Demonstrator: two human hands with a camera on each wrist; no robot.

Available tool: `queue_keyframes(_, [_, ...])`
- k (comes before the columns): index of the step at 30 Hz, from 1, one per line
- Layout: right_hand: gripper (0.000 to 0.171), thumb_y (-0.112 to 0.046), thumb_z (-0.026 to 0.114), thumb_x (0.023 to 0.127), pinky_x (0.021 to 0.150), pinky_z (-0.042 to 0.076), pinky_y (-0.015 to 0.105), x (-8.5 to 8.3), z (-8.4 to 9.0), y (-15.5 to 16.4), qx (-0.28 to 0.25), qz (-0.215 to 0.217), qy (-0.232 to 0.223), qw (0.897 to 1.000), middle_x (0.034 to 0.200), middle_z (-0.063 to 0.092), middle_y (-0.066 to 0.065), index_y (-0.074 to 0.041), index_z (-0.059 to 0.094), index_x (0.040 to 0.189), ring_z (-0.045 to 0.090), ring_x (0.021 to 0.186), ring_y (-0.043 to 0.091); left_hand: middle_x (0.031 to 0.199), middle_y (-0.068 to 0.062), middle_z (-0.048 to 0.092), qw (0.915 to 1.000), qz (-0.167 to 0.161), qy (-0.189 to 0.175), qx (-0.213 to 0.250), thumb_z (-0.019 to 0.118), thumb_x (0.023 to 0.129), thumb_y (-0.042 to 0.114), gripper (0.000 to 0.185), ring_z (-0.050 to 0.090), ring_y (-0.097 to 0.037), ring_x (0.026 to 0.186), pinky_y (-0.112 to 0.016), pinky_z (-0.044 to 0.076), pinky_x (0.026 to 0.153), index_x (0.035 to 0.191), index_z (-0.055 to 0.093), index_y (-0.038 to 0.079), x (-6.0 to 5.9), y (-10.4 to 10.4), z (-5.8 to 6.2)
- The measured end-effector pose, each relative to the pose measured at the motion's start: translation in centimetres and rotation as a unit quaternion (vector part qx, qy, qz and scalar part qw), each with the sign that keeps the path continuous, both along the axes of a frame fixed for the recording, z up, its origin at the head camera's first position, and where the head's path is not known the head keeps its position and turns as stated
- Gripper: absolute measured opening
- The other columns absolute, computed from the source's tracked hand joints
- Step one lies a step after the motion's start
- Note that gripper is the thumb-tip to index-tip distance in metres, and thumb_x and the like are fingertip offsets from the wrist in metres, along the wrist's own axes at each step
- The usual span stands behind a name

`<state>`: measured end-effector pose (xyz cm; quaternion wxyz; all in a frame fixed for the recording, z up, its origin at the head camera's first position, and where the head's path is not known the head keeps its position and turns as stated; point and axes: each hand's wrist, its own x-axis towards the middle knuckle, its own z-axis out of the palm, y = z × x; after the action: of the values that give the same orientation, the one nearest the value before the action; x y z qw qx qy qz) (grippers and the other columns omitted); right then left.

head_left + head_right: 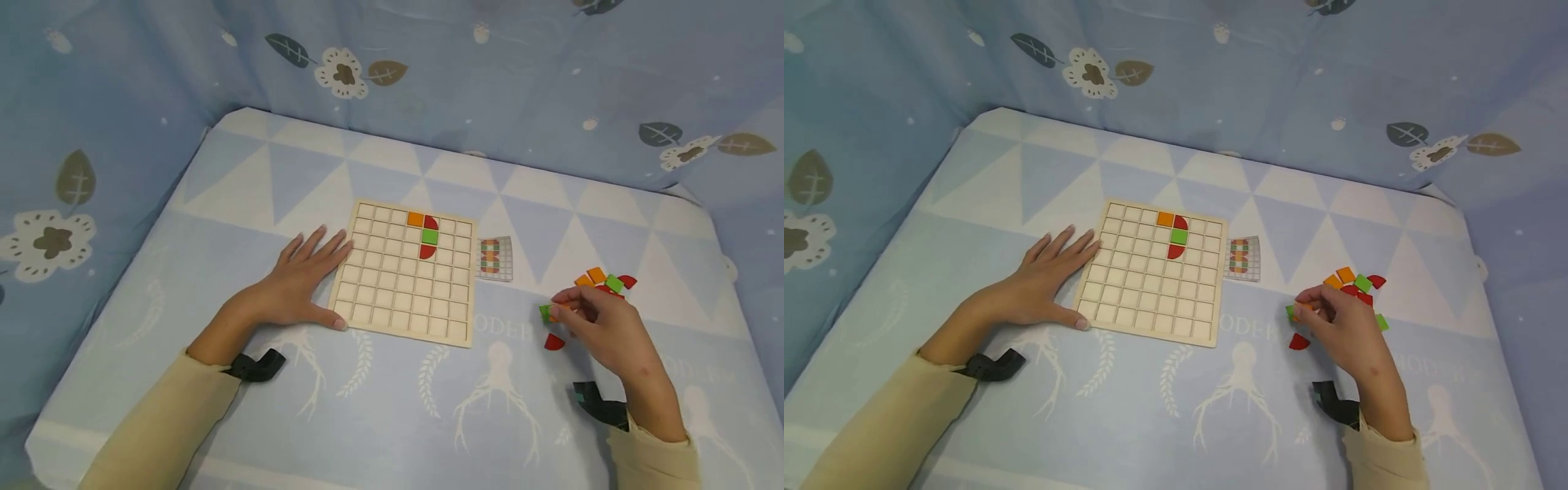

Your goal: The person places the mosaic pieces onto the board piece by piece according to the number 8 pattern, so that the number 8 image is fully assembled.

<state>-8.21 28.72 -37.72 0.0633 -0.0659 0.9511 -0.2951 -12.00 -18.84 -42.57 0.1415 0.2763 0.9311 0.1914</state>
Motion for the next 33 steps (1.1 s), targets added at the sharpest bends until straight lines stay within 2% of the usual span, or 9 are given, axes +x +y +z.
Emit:
queue_keyframes(4, [0.015,-0.019,0.069,0.091,0.059,0.047,0.020,-1.4,0.5,-3.6,-0.016,0.045,0.026,0.999,0.078,0.068,-0.002,-0.015,0.068,0.105,0.061,0.067,0.011,0.162,-0.001,-0.004,1.0000,-0.004,-0.007,-0.004,0.064,0.069,0.078,0.122,-0.014,-0.028,0.146,-0.053,-0.008,0.113,0.157,0.002,0.020,-0.1,0.0,0.0])
queue_keyframes(10, [0.012,-0.020,0.069,0.091,0.068,0.050,0.026,-4.7,0.4,-10.1,-0.037,0.102,0.033,0.994,0.091,0.067,-0.007,-0.017,0.070,0.102,0.060,0.077,0.009,0.162,0.002,-0.006,0.9999,-0.007,-0.012,-0.007,0.062,0.069,0.079,0.121,-0.016,-0.026,0.146,-0.052,-0.009,0.113,0.156,0.002,0.021,-0.2,-0.1,-0.1])
queue_keyframes(14, [0.010,-0.016,0.067,0.092,0.072,0.050,0.031,-7.0,0.2,-13.7,-0.046,0.152,0.039,0.987,0.097,0.066,-0.006,-0.015,0.071,0.100,0.059,0.081,0.011,0.162,0.002,-0.007,0.9999,-0.006,-0.010,-0.011,0.060,0.068,0.081,0.121,-0.016,-0.025,0.146,-0.052,-0.009,0.113,0.156,0.000,0.023,-0.3,-0.1,-0.3])
queue_keyframes(19, [0.012,-0.013,0.062,0.094,0.074,0.049,0.033,-9.1,-0.2,-16.6,-0.028,0.185,0.038,0.982,0.098,0.065,-0.001,-0.011,0.072,0.101,0.059,0.084,0.016,0.162,0.002,-0.007,0.9999,-0.004,-0.010,-0.013,0.061,0.068,0.081,0.122,-0.016,-0.025,0.146,-0.053,-0.009,0.113,0.156,0.000,0.023,-0.3,-0.2,-0.2])
queue_keyframes(27, [0.016,-0.012,0.060,0.095,0.077,0.048,0.032,-10.4,-1.2,-18.6,-0.004,0.190,0.040,0.981,0.095,0.065,0.001,-0.010,0.072,0.105,0.057,0.083,0.015,0.162,0.003,-0.009,0.9998,0.005,-0.018,-0.011,0.064,0.068,0.079,0.122,-0.017,-0.025,0.146,-0.054,-0.007,0.112,0.156,0.001,0.024,-0.2,-0.3,0.0])
queue_keyframes(33, [0.019,-0.011,0.058,0.096,0.083,0.049,0.033,-10.6,-1.5,-19.3,0.017,0.204,0.034,0.978,0.103,0.068,0.004,-0.009,0.073,0.108,0.061,0.092,0.017,0.162,0.001,-0.008,0.9999,0.001,-0.014,-0.010,0.064,0.069,0.077,0.121,-0.016,-0.026,0.146,-0.055,-0.006,0.112,0.157,0.003,0.021,-0.1,-0.3,0.0])
